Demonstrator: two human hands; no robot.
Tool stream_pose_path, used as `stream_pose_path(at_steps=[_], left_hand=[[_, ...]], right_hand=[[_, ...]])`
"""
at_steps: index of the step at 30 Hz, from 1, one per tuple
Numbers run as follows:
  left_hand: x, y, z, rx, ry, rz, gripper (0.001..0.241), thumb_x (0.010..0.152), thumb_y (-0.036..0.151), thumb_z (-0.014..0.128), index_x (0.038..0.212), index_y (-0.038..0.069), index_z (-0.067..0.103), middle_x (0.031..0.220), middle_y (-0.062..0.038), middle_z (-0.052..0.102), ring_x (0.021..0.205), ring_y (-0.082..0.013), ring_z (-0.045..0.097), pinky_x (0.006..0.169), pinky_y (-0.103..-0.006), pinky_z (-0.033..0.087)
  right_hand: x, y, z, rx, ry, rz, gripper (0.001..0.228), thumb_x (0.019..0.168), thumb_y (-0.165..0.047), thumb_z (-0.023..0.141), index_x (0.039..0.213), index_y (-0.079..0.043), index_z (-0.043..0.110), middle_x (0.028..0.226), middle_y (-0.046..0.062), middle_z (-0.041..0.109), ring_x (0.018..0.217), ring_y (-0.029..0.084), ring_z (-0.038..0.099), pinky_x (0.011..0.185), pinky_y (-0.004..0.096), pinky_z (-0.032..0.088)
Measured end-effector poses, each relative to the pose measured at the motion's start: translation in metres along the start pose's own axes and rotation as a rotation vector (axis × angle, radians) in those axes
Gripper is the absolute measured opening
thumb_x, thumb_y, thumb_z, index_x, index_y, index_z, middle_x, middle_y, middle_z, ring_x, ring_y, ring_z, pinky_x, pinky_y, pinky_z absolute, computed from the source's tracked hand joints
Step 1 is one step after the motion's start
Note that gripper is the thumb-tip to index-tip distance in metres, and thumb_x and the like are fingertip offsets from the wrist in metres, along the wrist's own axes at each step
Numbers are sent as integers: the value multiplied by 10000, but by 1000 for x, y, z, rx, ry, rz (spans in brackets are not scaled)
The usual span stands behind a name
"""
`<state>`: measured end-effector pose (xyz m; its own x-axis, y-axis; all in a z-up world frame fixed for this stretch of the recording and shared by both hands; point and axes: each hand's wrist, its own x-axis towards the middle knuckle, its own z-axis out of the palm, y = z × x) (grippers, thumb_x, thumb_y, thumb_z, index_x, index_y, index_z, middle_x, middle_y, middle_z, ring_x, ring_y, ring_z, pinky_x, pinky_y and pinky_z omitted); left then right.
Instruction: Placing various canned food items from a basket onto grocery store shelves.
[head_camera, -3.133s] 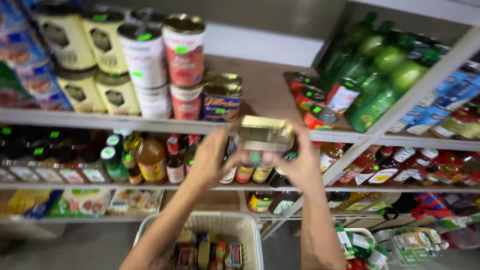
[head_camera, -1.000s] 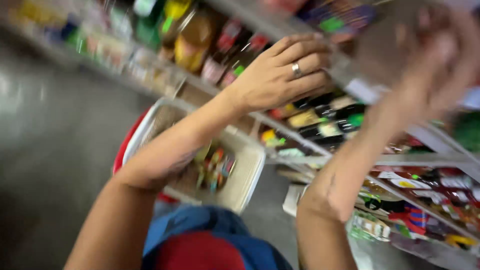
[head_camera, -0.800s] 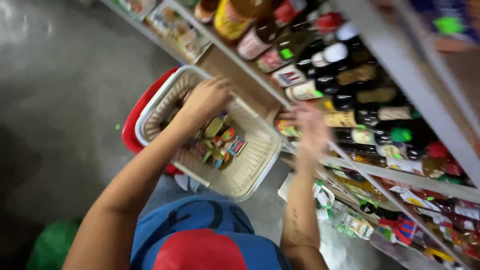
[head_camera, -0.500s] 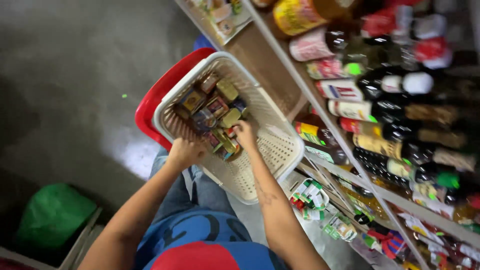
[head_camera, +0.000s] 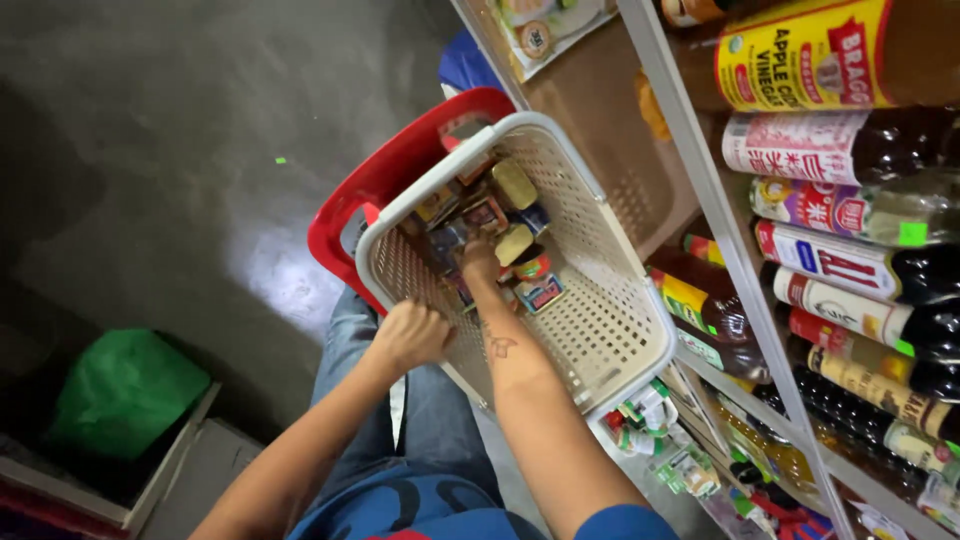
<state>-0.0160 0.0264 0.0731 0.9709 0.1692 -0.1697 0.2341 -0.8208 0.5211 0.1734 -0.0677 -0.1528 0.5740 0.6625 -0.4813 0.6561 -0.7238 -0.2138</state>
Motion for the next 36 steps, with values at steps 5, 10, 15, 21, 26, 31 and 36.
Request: stream_pose_path(at_steps=[5, 10, 15, 21, 26, 31, 36], left_hand=[[-7, -4, 16, 3, 47, 1, 466, 891, 439, 614, 566, 113, 694, 556, -100, 665, 519, -270, 663, 507, -429, 500], [4, -1, -17, -11, -43, -50, 411, 879, 449, 649, 721, 75, 710, 656, -127, 692, 579, -289, 677, 533, -444, 537], [30, 4, -37, -239, 129, -275, 637, 787, 460, 746, 1128, -37, 541, 1062, -246, 665, 905, -397, 685, 674, -481, 576], [112, 91, -168, -838, -78, 192, 688, 880, 384, 737, 1398, 28, 456, 1194, -192, 708, 1073, -354, 726, 891, -433, 573], [136, 233, -355, -464, 335, 576, 629, 871, 323, 776, 1381, 49, 531, 1259, -201, 647, 1125, -401, 639, 915, -462, 531], [145, 338, -470, -374, 779, 922, 635, 844, 156, 763, 1442, 75, 566, 1318, -175, 607, 1206, -381, 596, 1007, -450, 515], [196, 367, -499, -332, 1125, 872, 514, 947, 191, 802, 1419, 123, 608, 1229, -84, 630, 1133, -321, 613, 988, -445, 511]], right_hand=[[-12, -9, -17, -28, -86, -18, 670, 813, -318, 764, 1398, -90, 527, 1326, 196, 627, 1180, 398, 603, 985, 487, 512], [-80, -19, -84, 93, 142, -176, 691, 763, -366, 845, 1286, -44, 529, 1163, 255, 672, 1075, 457, 652, 893, 511, 544], [-177, -29, -192, 1119, 118, 181, 828, 708, -313, 873, 1409, -75, 501, 1158, 148, 714, 1016, 275, 696, 872, 392, 591], [-262, -7, -382, 1190, 537, -34, 780, 744, -254, 881, 1393, -19, 518, 1298, 93, 664, 1184, 181, 636, 1044, 364, 499], [-341, 10, -541, 1014, 1001, -197, 778, 745, -216, 910, 1391, 25, 551, 1365, 151, 613, 1240, 220, 596, 1085, 395, 469], [-391, 5, -681, 739, 1423, -284, 785, 746, -217, 921, 1386, 25, 537, 1261, 102, 696, 1137, 181, 680, 1028, 348, 560], [-362, 16, -774, 709, 1469, -296, 584, 829, -246, 890, 1274, 33, 633, 1134, 87, 748, 997, 154, 685, 923, 316, 567]])
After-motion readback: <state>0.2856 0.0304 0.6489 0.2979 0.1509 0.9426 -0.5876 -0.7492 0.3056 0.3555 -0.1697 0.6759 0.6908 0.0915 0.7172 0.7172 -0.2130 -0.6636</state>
